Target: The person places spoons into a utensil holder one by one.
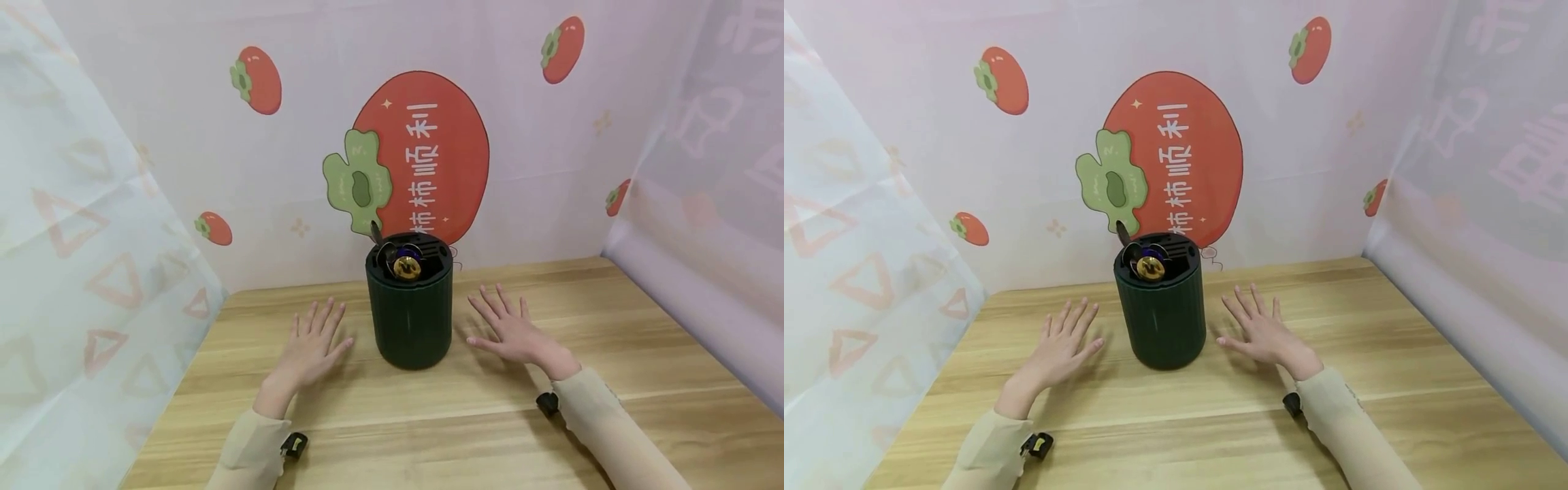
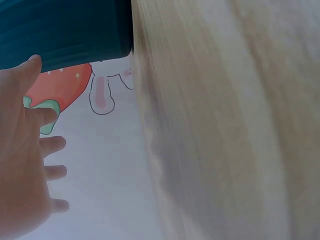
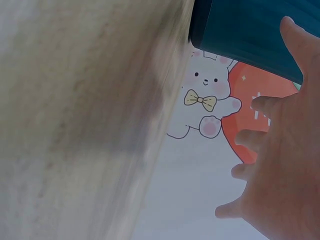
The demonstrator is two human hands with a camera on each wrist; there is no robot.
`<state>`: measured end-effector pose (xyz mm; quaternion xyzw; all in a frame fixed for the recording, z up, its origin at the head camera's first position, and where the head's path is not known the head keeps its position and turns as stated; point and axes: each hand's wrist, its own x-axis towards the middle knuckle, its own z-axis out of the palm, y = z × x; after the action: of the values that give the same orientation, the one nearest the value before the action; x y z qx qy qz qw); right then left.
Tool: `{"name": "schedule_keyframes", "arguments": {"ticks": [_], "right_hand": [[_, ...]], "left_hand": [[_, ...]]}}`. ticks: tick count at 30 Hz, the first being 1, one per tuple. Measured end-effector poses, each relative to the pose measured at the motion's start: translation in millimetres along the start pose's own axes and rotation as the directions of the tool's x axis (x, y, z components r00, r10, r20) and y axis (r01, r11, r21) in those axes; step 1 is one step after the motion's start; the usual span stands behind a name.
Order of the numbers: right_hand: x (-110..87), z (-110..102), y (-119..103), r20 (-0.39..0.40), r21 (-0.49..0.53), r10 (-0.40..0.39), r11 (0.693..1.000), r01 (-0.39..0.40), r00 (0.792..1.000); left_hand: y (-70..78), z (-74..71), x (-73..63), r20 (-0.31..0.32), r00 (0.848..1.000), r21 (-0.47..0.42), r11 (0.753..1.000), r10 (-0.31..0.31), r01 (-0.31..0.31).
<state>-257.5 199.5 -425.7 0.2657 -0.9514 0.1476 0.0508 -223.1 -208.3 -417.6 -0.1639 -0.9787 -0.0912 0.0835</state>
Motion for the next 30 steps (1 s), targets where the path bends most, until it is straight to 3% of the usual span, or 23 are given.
{"name": "schedule_keyframes", "arguments": {"ticks": [30], "right_hand": [[-1.4,1.7,1.8,-0.01,0.007,0.001,1.0,-0.001,1.0]], "left_hand": [[-1.1,1.9,-0.4,-0.016,1.0,-0.016,1.0,-0.007,0.007]]}}
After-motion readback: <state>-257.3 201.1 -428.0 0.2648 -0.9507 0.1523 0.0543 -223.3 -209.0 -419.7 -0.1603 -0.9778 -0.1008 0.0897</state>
